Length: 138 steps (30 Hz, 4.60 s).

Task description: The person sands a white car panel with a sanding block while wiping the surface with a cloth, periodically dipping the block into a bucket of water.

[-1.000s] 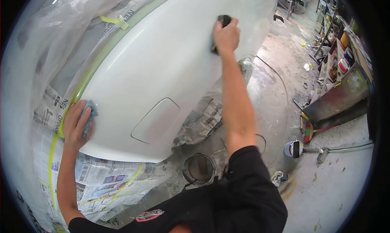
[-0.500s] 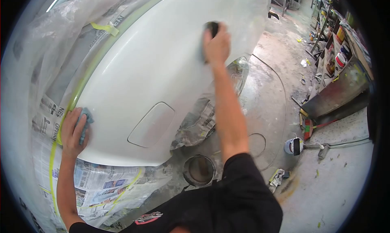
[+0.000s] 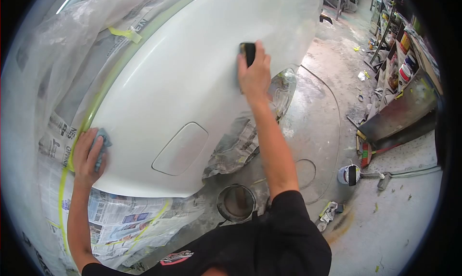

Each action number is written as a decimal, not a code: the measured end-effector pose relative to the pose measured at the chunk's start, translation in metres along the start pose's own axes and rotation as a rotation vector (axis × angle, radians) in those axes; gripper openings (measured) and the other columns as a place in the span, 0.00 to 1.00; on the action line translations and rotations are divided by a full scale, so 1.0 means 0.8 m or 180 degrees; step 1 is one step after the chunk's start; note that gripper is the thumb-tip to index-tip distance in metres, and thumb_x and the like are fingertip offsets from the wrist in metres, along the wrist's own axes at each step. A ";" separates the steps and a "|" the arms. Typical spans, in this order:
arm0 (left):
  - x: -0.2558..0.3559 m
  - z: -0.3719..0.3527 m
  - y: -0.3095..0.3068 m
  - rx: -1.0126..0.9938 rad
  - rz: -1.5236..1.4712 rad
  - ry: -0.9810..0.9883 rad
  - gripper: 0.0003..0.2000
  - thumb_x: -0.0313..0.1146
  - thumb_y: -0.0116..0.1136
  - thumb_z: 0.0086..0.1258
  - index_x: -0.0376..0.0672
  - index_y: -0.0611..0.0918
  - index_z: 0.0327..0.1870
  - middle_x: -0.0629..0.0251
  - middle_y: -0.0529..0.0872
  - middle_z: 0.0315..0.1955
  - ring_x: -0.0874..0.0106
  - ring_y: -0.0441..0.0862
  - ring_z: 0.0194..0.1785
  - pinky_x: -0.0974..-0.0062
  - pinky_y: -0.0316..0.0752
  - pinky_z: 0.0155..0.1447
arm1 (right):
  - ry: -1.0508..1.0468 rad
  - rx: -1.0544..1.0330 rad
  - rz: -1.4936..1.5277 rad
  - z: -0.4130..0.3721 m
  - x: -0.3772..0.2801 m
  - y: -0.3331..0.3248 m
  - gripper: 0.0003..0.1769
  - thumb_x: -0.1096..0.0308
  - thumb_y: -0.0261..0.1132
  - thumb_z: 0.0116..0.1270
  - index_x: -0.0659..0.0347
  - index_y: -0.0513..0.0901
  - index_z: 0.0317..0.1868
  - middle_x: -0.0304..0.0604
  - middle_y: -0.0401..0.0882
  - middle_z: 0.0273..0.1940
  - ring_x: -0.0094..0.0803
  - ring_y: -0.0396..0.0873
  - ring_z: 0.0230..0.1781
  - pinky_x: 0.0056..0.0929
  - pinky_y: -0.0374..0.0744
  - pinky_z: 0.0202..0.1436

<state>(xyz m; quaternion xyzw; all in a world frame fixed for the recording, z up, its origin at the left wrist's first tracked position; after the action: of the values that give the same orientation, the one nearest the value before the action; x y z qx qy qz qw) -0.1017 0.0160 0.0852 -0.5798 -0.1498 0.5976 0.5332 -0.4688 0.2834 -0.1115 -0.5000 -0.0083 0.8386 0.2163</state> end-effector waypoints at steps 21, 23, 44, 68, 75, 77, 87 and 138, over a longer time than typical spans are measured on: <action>-0.002 -0.001 -0.009 0.0271 -0.0005 -0.0062 0.30 0.21 0.72 0.58 0.43 0.83 0.66 0.54 0.83 0.66 0.52 0.82 0.68 0.52 0.76 0.74 | -0.0697 0.0018 -0.0055 -0.109 -0.127 0.008 0.31 0.59 0.68 0.75 0.61 0.71 0.73 0.59 0.78 0.47 0.57 0.82 0.45 0.51 0.83 0.47; -0.003 -0.001 -0.009 0.0302 -0.0028 -0.0077 0.30 0.22 0.71 0.59 0.44 0.83 0.66 0.55 0.83 0.67 0.52 0.81 0.68 0.53 0.76 0.74 | -0.0029 -0.0103 -0.0515 -0.049 -0.112 -0.003 0.33 0.56 0.66 0.75 0.64 0.68 0.73 0.64 0.78 0.50 0.59 0.83 0.50 0.53 0.83 0.48; -0.003 -0.014 -0.011 0.0570 -0.0292 0.0015 0.27 0.22 0.70 0.62 0.42 0.82 0.66 0.54 0.81 0.67 0.52 0.79 0.70 0.53 0.73 0.75 | -0.0236 -0.0530 -0.0106 -0.279 -0.268 0.030 0.52 0.61 0.71 0.71 0.64 0.49 0.85 0.60 0.73 0.48 0.55 0.80 0.44 0.50 0.82 0.47; 0.001 0.000 -0.015 0.0400 -0.0176 -0.0075 0.30 0.21 0.73 0.55 0.42 0.83 0.64 0.52 0.83 0.66 0.50 0.82 0.68 0.51 0.76 0.72 | 0.1150 -0.0333 -0.0466 0.053 -0.122 0.026 0.47 0.54 0.62 0.77 0.69 0.47 0.83 0.70 0.76 0.58 0.58 0.86 0.50 0.53 0.86 0.52; 0.003 0.001 -0.011 0.0387 -0.0159 -0.0062 0.31 0.21 0.74 0.54 0.42 0.83 0.65 0.52 0.83 0.66 0.50 0.81 0.68 0.50 0.76 0.72 | 0.0204 -0.0614 -0.0207 -0.102 -0.198 0.033 0.53 0.52 0.65 0.73 0.63 0.44 0.86 0.70 0.75 0.54 0.65 0.85 0.48 0.58 0.84 0.54; 0.003 0.000 -0.010 0.0339 -0.0168 -0.0078 0.31 0.21 0.74 0.53 0.42 0.83 0.65 0.52 0.83 0.67 0.50 0.81 0.68 0.50 0.76 0.73 | 0.0524 -0.0391 -0.0322 -0.020 -0.148 0.028 0.51 0.50 0.63 0.74 0.62 0.46 0.85 0.68 0.77 0.57 0.63 0.85 0.50 0.58 0.83 0.57; 0.001 -0.002 -0.008 0.0303 -0.0223 -0.0077 0.29 0.19 0.69 0.58 0.40 0.82 0.66 0.50 0.82 0.67 0.48 0.80 0.70 0.48 0.73 0.75 | 0.0530 -0.0860 -0.0333 -0.106 -0.215 0.028 0.51 0.53 0.63 0.74 0.65 0.45 0.85 0.69 0.77 0.56 0.62 0.85 0.51 0.55 0.84 0.56; 0.000 -0.001 -0.005 0.0167 -0.0054 -0.0034 0.29 0.18 0.68 0.59 0.40 0.83 0.66 0.50 0.82 0.67 0.49 0.81 0.69 0.50 0.75 0.74 | -0.0795 0.0091 0.0068 -0.122 -0.094 -0.004 0.38 0.62 0.74 0.67 0.52 0.73 0.77 0.55 0.77 0.42 0.53 0.80 0.38 0.47 0.81 0.42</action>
<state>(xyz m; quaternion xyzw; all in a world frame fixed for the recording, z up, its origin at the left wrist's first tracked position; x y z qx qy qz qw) -0.0989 0.0169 0.0884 -0.5610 -0.1418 0.5998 0.5526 -0.3549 0.2388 -0.0968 -0.3886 -0.0178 0.8966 0.2117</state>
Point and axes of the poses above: each hand's wrist, its own z-axis towards the middle knuckle, its own y-axis out of the palm, x = y × z, the point moved 8 cm from there along z, towards the middle knuckle
